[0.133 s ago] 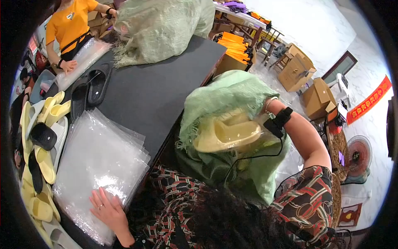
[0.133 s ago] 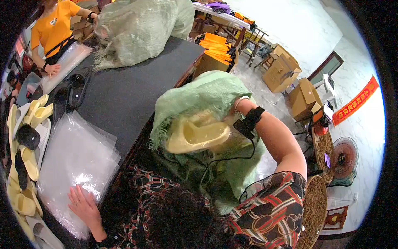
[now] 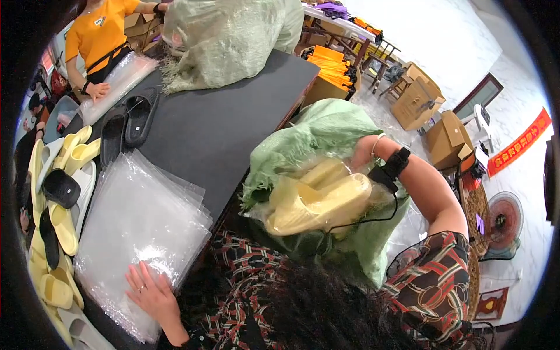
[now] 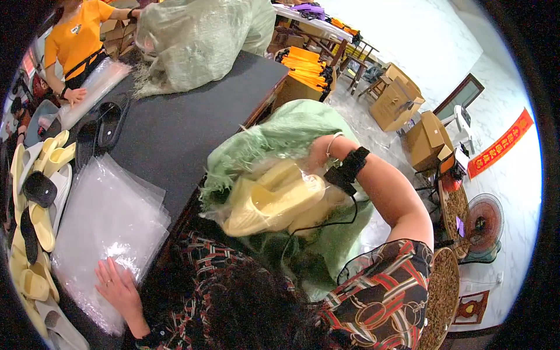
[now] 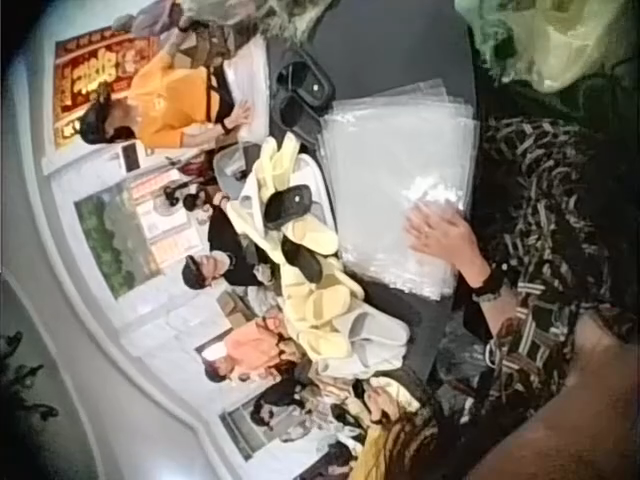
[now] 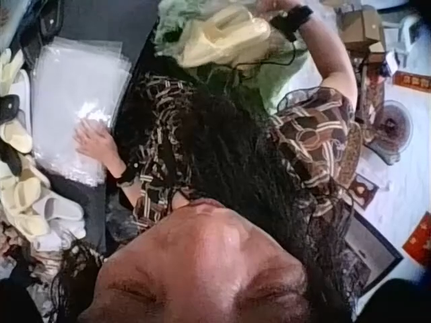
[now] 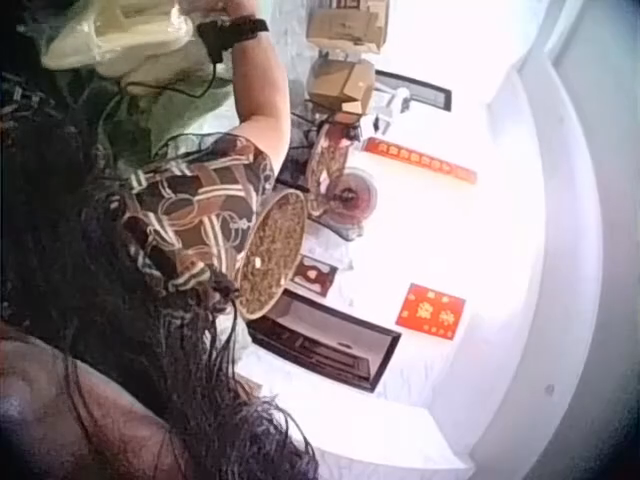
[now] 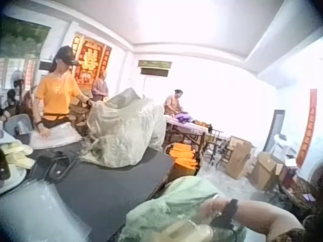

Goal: The recorder is sorting and packing various pairs of slides/sandals into plastic bags.

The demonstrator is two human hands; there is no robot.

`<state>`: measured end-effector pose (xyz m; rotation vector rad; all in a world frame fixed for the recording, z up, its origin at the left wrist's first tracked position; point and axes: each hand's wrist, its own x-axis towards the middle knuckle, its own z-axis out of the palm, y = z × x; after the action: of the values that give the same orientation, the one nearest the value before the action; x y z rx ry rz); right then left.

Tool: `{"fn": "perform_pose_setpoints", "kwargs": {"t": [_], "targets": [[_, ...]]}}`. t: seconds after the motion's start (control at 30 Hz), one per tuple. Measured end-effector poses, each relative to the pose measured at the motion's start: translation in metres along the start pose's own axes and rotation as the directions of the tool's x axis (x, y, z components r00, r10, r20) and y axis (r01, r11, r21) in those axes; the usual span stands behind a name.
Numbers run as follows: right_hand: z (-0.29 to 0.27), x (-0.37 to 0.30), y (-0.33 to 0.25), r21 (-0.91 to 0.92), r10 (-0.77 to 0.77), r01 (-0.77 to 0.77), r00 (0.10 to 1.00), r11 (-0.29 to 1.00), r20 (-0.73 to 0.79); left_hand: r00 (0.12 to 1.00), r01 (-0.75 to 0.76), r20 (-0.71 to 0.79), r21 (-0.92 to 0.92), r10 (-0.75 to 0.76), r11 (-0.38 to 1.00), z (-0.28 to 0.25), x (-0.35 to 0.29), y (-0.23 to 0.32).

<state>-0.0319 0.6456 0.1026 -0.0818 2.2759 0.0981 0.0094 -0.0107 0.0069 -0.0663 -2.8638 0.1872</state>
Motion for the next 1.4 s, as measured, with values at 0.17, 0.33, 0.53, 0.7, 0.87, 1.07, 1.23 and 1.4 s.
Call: {"fn": "perform_pose_setpoints", "kwargs": {"t": [0.17,0.33,0.53,0.7,0.87,1.07,1.23,1.4], "targets": [[-0.052,-0.058,-0.056,0.071,-0.164,0.171,0.982,0.983,-0.097,1.000,-0.003,-0.024,-0.001,0.003,1.000,0.006,0.004,0.004],[-0.120,-0.110,-0.080,0.271,-0.387,0.462,0.876,0.844,-0.287,1.000,-0.007,-0.017,-0.069,0.006,0.998,0.012,0.007,0.005],[-0.155,-0.091,-0.089,0.191,-0.436,0.645,0.677,0.740,-0.593,0.999,0.016,-0.029,-0.075,-0.018,0.997,-0.001,0.003,0.000],[-0.247,-0.125,-0.032,-0.027,-0.363,0.631,0.411,0.775,-0.836,1.000,0.015,-0.022,-0.144,-0.019,0.990,0.003,0.009,0.010],[-0.316,-0.081,-0.075,-0.317,-0.353,0.432,0.003,0.845,-0.936,0.999,0.040,-0.026,-0.140,-0.044,0.989,-0.007,0.005,0.007],[-0.204,0.053,-0.265,-0.402,-0.324,-0.227,0.312,0.887,-0.893,0.999,0.036,-0.031,-0.173,-0.041,0.984,-0.001,0.005,0.005],[-0.152,0.125,-0.332,-0.522,-0.515,-0.023,0.131,0.853,-0.847,0.999,0.009,-0.047,-0.142,-0.016,0.990,-0.005,0.007,0.008],[-0.168,0.123,-0.337,-0.313,-0.300,-0.021,0.232,0.950,-0.925,0.999,0.036,-0.034,-0.180,-0.042,0.983,-0.004,0.003,0.008]]}}
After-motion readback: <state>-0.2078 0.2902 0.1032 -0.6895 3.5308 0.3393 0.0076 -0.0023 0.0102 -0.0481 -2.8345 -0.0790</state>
